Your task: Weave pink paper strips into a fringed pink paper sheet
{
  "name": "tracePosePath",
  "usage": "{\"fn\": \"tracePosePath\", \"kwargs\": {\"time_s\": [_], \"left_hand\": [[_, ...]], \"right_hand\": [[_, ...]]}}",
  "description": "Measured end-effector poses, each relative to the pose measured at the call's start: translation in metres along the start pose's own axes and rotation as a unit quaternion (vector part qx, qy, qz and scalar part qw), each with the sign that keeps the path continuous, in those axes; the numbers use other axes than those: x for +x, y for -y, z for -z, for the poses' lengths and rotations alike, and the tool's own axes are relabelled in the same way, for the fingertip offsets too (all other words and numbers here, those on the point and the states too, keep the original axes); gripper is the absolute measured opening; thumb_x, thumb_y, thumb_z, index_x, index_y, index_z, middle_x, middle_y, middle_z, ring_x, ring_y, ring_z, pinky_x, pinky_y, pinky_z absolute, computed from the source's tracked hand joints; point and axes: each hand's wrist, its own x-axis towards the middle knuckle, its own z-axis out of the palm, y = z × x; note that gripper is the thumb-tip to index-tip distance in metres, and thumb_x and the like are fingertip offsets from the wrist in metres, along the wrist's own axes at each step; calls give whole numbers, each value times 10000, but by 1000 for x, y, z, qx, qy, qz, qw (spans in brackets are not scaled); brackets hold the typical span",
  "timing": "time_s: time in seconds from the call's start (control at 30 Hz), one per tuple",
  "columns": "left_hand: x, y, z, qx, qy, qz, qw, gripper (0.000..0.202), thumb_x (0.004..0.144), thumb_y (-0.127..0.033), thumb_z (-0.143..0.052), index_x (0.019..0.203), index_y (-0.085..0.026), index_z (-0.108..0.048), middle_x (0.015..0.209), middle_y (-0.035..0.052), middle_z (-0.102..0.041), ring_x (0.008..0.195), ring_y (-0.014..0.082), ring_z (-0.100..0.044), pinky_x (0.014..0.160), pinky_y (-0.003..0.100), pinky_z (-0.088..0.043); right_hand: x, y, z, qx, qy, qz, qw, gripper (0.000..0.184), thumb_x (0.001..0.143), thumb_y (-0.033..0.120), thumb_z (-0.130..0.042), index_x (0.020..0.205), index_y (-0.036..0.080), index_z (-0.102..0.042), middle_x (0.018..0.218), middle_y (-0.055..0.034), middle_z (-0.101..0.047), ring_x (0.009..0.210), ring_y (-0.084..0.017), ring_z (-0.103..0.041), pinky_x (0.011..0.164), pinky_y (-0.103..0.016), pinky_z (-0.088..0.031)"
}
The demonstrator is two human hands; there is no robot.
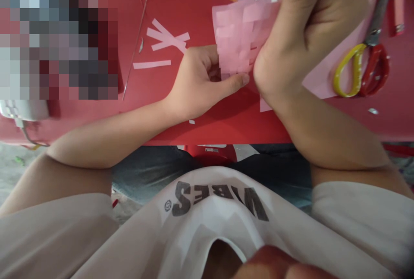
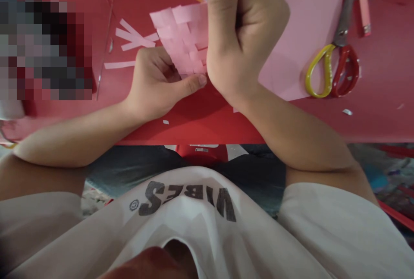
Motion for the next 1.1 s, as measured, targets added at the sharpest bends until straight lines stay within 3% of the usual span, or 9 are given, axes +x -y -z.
{"fn": "tracePosePath", "kwargs": {"time_s": [0.1, 0.27, 0.33, 0.5, 0.67, 0.83, 0.97, 1.1], "left_hand": [[-1, -2, 1, 23, -12, 4, 1000, 190, 840, -343, -843, 821, -171, -764, 755, 21, -708, 699, 144, -629, 571, 262, -499], [-2, -2, 1, 10, -20, 11, 1000, 140, 831, -261, -845, 804, -154, -758, 749, 14, -693, 680, 132, -619, 570, 257, -475], [-2, -1, 1, -11, -19, 10, 1000, 124, 835, -242, -847, 816, -153, -762, 767, 18, -702, 695, 135, -630, 586, 262, -481], [0, 1, 1, -29, -9, -1, 1000, 104, 861, -241, -830, 851, -157, -771, 807, 27, -717, 741, 144, -646, 616, 271, -494], [2, 4, 2, -60, 6, -16, 998, 185, 838, -315, -865, 890, -160, -777, 833, 32, -740, 738, 137, -643, 611, 268, -508], [5, 5, 3, -112, 1, -25, 993, 318, 812, -381, -900, 1008, -182, -748, 957, 42, -754, 861, 163, -694, 749, 297, -574], [13, 7, 9, -118, -43, -99, 987, 184, 928, -358, -795, 939, -183, -738, 860, 25, -715, 768, 119, -640, 713, 275, -527], [23, 13, 15, -50, -75, -180, 979, 276, 926, -447, -786, 798, -210, -726, 685, 0, -620, 621, 108, -553, 592, 278, -426]], "right_hand": [[0, -1, 3, -9, 26, -1, 1000, 554, 1040, 526, -512, 720, 165, -238, 663, 21, -186, 648, -42, -184, 665, -336, -176], [2, -1, 8, -23, 44, 14, 999, 433, 1077, 232, -503, 739, 166, -242, 667, 22, -198, 658, -45, -184, 678, -343, -172], [2, -2, 8, -20, 51, 11, 998, 414, 1080, 181, -477, 742, 168, -239, 665, 24, -201, 661, -48, -181, 683, -344, -172], [3, -6, 6, -14, 33, 8, 999, 534, 1049, 452, -563, 722, 163, -257, 647, 25, -226, 655, -41, -204, 683, -355, -146], [5, -1, 8, -14, 44, -9, 999, 590, 1035, 602, -498, 724, 175, -235, 658, 22, -199, 668, -57, -186, 694, -363, -137], [2, 0, 5, -18, 52, -31, 998, 664, 983, 757, -387, 695, 191, -193, 637, 26, -195, 654, -72, -174, 686, -354, -141], [1, -6, 3, 13, 75, -23, 997, 699, 973, 726, -474, 644, 164, -218, 580, 35, -230, 600, -42, -202, 632, -328, -153], [6, -8, 6, 21, 151, -28, 988, 683, 955, 718, -509, 620, 182, -250, 587, 36, -233, 585, -52, -247, 608, -325, -188]]}}
